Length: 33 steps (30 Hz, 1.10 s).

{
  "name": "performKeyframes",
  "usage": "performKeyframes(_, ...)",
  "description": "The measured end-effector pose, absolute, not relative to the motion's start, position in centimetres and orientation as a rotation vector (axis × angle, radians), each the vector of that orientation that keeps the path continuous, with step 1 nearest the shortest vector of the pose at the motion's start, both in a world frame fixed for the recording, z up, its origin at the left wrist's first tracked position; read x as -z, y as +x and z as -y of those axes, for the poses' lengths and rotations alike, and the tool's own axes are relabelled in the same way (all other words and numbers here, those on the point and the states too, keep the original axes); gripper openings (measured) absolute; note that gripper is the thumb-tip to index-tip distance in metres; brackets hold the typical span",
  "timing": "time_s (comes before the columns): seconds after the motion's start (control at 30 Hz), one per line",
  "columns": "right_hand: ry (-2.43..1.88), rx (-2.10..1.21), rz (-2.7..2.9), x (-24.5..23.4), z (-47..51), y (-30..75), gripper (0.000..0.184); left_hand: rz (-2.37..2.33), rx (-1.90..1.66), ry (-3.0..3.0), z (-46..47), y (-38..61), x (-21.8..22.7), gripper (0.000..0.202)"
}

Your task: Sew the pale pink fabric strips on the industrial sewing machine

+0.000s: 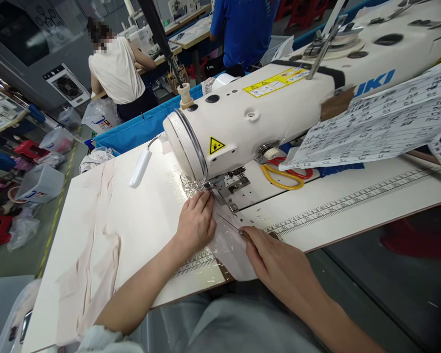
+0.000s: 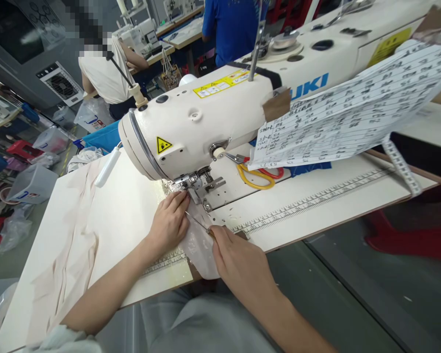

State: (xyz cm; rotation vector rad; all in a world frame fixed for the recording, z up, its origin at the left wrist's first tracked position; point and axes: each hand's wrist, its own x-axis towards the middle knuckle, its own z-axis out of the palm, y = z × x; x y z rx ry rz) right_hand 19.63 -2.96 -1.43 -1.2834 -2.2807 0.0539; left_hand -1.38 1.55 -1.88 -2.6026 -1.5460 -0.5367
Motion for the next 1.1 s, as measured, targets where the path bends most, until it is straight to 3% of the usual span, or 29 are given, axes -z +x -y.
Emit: performKeyframes(1.1,-1.290,-0.078,2.342,1.3,1.9,18.4,0.027,1.624,0.415,-2.476,-0.8,-0.6,0.8,0.042)
